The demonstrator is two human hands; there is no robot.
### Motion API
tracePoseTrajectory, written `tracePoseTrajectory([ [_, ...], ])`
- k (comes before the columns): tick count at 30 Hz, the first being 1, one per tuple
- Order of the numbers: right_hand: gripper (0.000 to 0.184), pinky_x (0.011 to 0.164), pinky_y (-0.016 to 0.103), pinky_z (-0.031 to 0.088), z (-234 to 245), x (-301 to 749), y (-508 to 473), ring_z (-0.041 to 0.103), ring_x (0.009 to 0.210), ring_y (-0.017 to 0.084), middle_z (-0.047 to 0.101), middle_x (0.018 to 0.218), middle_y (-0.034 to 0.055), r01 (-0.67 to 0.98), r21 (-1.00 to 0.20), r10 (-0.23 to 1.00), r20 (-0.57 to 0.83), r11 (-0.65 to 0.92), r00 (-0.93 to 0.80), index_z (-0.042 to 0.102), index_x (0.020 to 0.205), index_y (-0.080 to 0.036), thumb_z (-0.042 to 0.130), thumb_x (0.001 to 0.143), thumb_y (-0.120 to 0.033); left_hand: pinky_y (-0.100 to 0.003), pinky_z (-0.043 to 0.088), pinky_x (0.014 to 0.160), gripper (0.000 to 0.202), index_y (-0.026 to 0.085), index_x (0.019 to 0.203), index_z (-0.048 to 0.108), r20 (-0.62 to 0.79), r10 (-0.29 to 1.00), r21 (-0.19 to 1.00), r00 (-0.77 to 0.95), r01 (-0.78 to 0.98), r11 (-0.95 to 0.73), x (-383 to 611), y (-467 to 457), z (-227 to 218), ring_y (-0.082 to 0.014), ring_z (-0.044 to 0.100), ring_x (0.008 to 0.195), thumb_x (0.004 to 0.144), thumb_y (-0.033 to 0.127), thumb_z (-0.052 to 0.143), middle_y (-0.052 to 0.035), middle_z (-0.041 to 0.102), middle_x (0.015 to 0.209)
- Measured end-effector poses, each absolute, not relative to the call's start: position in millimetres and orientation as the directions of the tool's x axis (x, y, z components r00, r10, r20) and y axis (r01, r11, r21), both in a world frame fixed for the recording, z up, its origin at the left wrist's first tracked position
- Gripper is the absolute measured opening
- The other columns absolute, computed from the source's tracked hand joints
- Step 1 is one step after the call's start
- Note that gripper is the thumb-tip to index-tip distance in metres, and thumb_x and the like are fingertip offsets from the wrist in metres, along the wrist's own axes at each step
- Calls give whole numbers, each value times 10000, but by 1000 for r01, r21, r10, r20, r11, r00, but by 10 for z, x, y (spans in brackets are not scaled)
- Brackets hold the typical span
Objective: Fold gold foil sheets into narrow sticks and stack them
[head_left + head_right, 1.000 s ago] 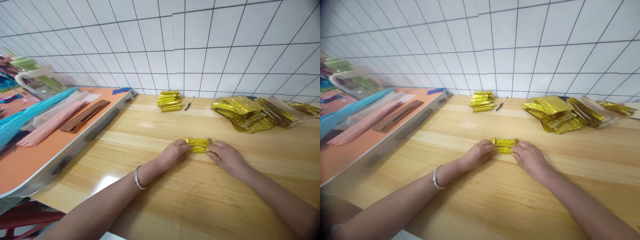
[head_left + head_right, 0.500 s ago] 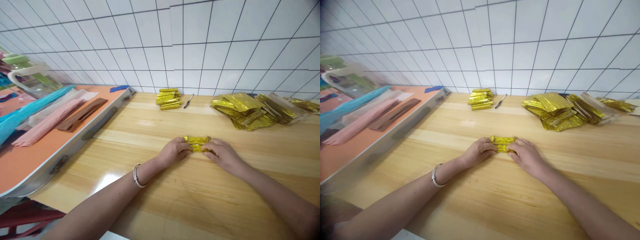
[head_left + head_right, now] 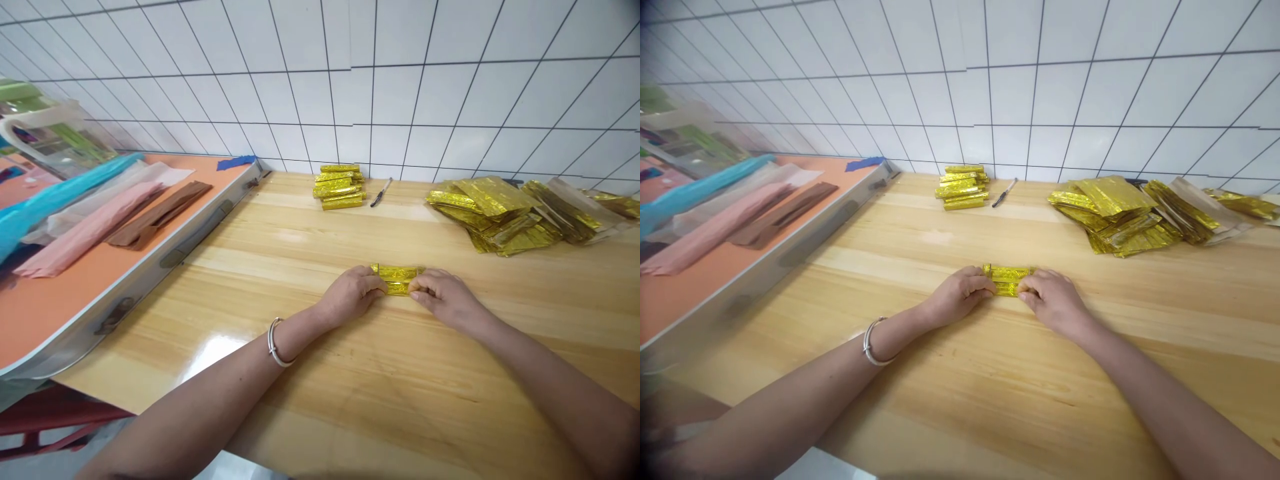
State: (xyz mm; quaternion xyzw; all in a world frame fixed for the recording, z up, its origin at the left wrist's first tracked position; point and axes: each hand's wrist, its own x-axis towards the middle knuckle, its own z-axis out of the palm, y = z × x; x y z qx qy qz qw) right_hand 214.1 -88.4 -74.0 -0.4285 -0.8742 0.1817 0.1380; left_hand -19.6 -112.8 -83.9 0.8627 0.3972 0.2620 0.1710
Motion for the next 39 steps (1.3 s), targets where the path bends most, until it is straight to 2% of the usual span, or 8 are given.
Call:
tracePoseTrajectory([
  [9,119,644,283,371,-735,2158,-882,528,693,164,600,714,8,679,-492,800,64,545,-596,625,751,-227,532,803,-281,-270,445,773,164,188,887,637,281,819,528,500,632,-567,-205,-1191,-811,-163,564,840,882,194,474,-46,632,853],
  [14,124,634,277,360,-698,2166,-893,519,688,159,593,708,5,655,-519,793,75,549,-605,617,748,-218,530,808,-282,-241,449,739,122,187,883,600,241,855,564,459,651,-509,-249,-1235,-742,-134,566,786,873,170,479,-20,615,841],
  [20,113,601,267,347,-671,2184,-903,510,650,143,573,699,-11,666,-574,824,26,477,-567,594,761,-213,531,813,-292,-221,438,704,58,185,857,568,210,889,605,406,660,-445,-291,-1214,-727,-118,563,752,849,160,517,6,607,819],
  [30,125,614,269,341,-654,2185,-871,510,677,150,582,718,-4,683,-521,801,4,512,-598,589,761,-214,505,819,-285,-212,432,686,142,187,851,597,222,870,521,440,701,-487,-245,-1179,-751,-118,559,747,869,148,461,-9,586,830],
  [39,111,577,260,328,-692,2188,-863,498,635,139,561,689,-16,700,-514,811,-16,495,-585,575,743,-221,502,805,-278,-225,457,723,154,196,847,625,172,892,459,418,767,-448,-215,-1186,-723,-128,568,783,868,179,473,-24,570,859],
])
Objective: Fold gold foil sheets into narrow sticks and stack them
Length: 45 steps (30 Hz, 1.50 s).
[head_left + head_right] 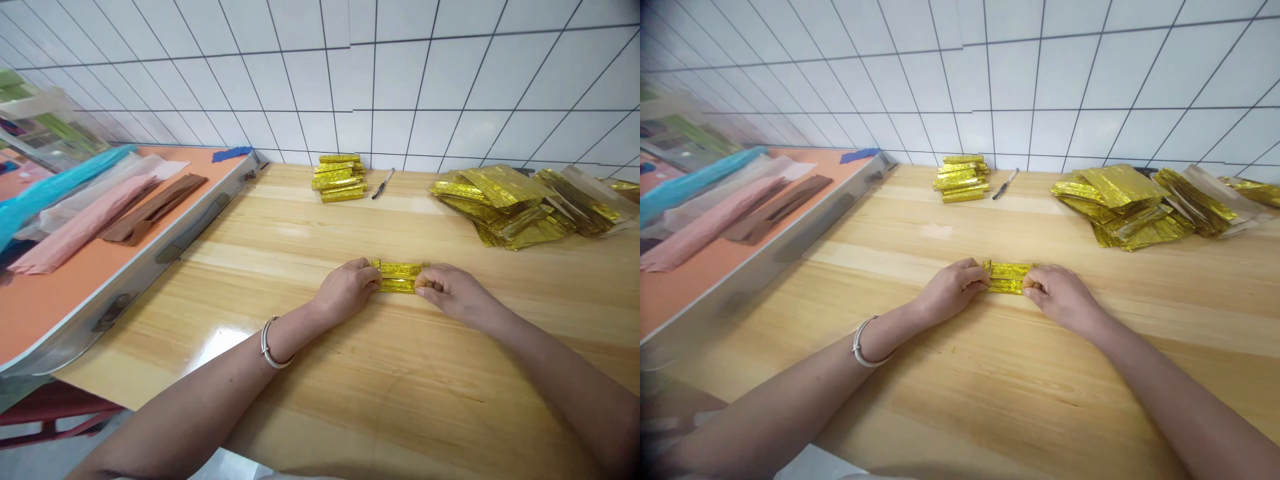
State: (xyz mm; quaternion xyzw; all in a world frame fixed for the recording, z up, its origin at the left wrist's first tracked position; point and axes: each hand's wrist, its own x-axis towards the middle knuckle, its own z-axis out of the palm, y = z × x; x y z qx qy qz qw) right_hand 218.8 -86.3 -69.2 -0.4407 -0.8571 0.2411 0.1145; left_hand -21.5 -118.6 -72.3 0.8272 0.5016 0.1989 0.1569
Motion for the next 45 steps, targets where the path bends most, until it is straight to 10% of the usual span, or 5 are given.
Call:
tracePoseTrajectory([
  [17,138,598,253,412,-732,2338,-938,490,644,126,533,739,-10,544,-775,844,-27,320,-535,581,875,-203,564,759,-277,-254,439,740,223,215,932,567,219,788,130,575,783,-608,-189,-1296,-732,-158,518,859,822,71,436,-25,580,919],
  [45,155,565,246,376,-672,2390,-876,535,619,134,614,688,-23,696,-662,886,-103,278,-452,609,774,-213,552,767,-357,-301,422,781,197,146,857,550,218,687,14,693,702,-712,-185,-1313,-699,-182,466,843,914,142,361,-65,555,898],
])
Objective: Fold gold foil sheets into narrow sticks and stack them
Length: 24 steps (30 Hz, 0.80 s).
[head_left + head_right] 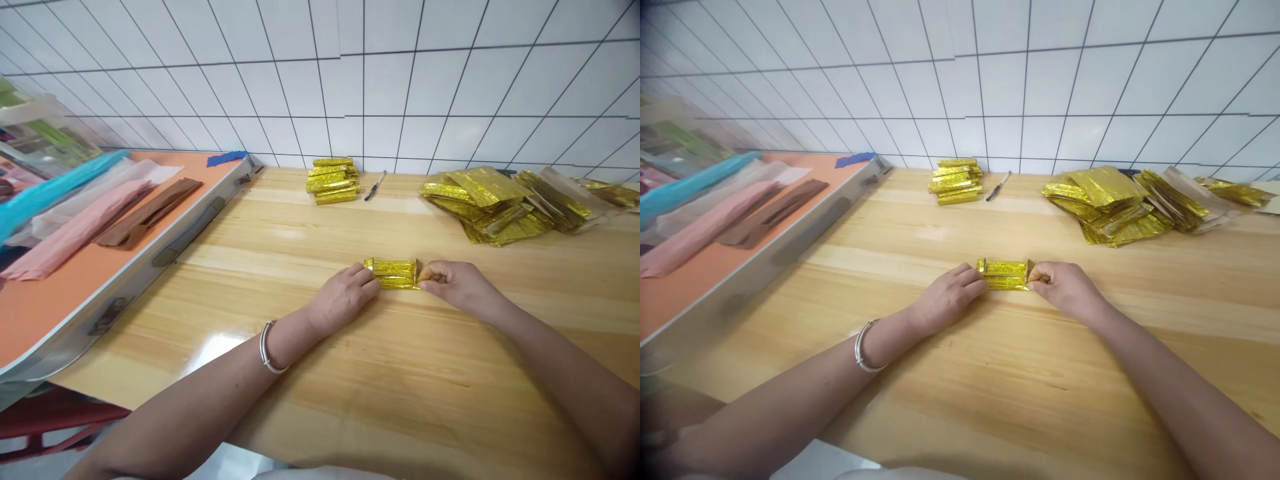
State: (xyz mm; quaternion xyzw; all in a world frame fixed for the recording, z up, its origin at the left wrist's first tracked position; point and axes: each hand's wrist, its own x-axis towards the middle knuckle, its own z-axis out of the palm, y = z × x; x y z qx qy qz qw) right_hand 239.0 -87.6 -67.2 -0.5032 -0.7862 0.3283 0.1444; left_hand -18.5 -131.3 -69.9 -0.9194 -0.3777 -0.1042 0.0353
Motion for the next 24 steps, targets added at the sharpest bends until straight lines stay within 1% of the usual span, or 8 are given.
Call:
tracePoseTrajectory([
  [4,158,540,240,354,-611,2414,-901,508,590,127,578,644,-31,710,-638,875,-116,296,-469,593,762,-212,544,773,-361,-299,431,769,188,143,868,553,223,687,26,692,700,-714,-180,-1311,-699,-184,458,837,910,140,370,-67,550,895],
  [9,167,551,237,354,-561,2445,-881,502,613,128,573,677,-24,676,-656,833,-129,335,-538,589,753,-204,525,776,-357,-293,438,754,202,143,865,554,221,680,10,699,695,-719,-179,-1317,-688,-178,458,822,913,135,358,-66,556,898],
  [14,148,504,239,327,-581,2414,-827,478,551,126,551,610,-30,736,-590,840,-171,332,-516,579,712,-217,538,753,-354,-307,443,754,220,144,884,556,202,681,-16,704,698,-716,-182,-1326,-675,-183,472,830,920,143,339,-70,560,900],
  [17,140,487,236,320,-583,2397,-799,474,536,126,551,600,-31,754,-568,832,-202,330,-517,574,698,-218,543,739,-348,-310,446,771,222,142,885,554,191,677,-4,711,690,-724,-177,-1331,-669,-182,483,843,926,151,336,-69,563,912],
  [20,141,491,234,331,-558,2382,-771,488,552,128,567,624,-27,751,-573,814,-231,329,-533,575,696,-213,539,734,-344,-312,444,815,216,148,945,555,198,653,25,731,662,-749,-170,-1335,-665,-182,494,898,930,159,340,-71,569,965],
  [24,138,482,233,337,-493,2338,-728,486,542,129,557,591,-28,768,-558,788,-297,316,-540,566,649,-205,545,708,-328,-321,447,840,221,164,1035,550,218,622,62,752,625,-778,-172,-1331,-673,-184,510,948,933,181,355,-75,582,984],
])
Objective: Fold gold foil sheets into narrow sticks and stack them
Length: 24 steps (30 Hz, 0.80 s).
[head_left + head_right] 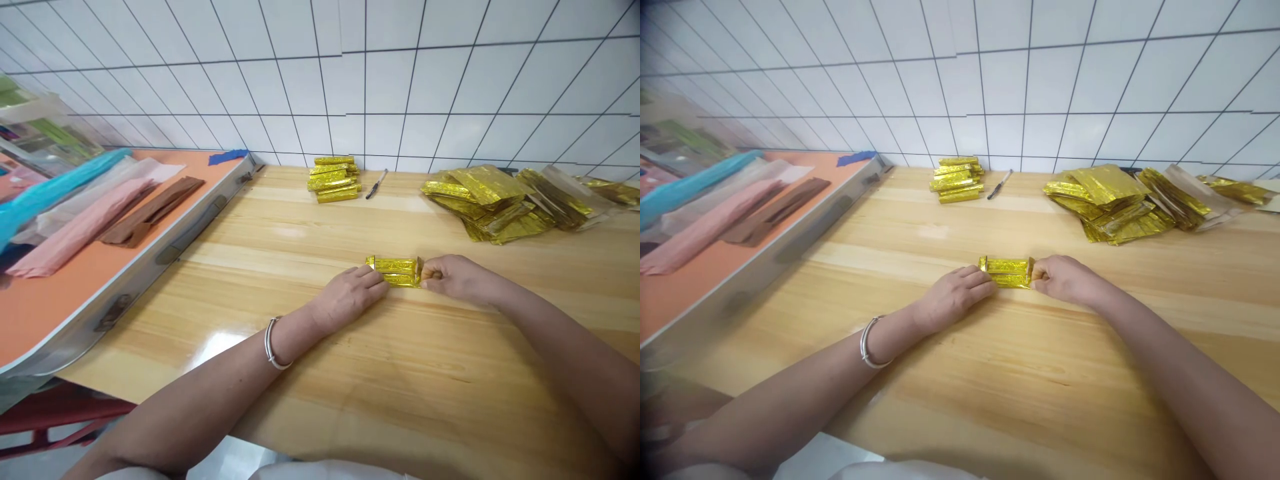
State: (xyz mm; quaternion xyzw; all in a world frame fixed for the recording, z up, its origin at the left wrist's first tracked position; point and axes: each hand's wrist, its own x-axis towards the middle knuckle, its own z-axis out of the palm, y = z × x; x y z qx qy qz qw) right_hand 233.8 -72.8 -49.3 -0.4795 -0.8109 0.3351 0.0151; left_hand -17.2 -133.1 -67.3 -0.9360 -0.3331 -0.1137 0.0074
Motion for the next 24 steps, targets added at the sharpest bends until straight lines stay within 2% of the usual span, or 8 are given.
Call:
tracePoseTrajectory([
  [5,86,466,232,326,-444,2291,-691,463,519,125,535,561,-29,773,-530,764,-317,348,-562,563,637,-210,550,682,-281,-336,443,878,265,167,1107,535,264,586,88,766,586,-805,-178,-1315,-678,-191,517,1017,943,192,328,-91,598,996],
  [8,85,479,235,329,-472,2313,-709,467,534,126,540,586,-31,775,-529,775,-303,347,-554,548,650,-213,548,693,-287,-328,447,858,269,168,1097,544,217,589,60,778,592,-804,-154,-1331,-639,-190,529,975,941,181,325,-86,597,971],
  [13,139,492,227,331,-599,2409,-754,456,549,117,515,612,-40,731,-608,803,-245,309,-543,541,722,-214,527,742,-351,-321,435,812,248,147,1075,545,120,628,-23,769,634,-773,-100,-1396,-569,-190,520,883,929,174,345,-76,579,940],
  [18,151,486,220,325,-680,2434,-747,432,541,109,484,609,-46,707,-655,815,-240,265,-527,531,756,-215,538,742,-365,-308,420,761,260,158,1133,513,115,609,-70,785,617,-784,-89,-1417,-591,-194,499,928,925,179,357,-69,559,1022],
  [22,140,489,223,315,-619,2391,-781,396,532,103,442,593,-56,664,-719,810,-253,208,-528,512,735,-211,552,726,-345,-319,414,685,239,151,1093,532,110,610,-93,785,619,-780,-56,-1410,-606,-201,502,901,917,188,374,-74,550,1013],
  [24,137,494,225,308,-575,2373,-814,375,531,100,416,587,-60,639,-749,814,-254,176,-522,506,734,-204,550,724,-334,-321,417,708,230,142,1071,541,118,600,-98,792,610,-786,-35,-1399,-607,-200,504,898,914,178,378,-77,545,1005],
])
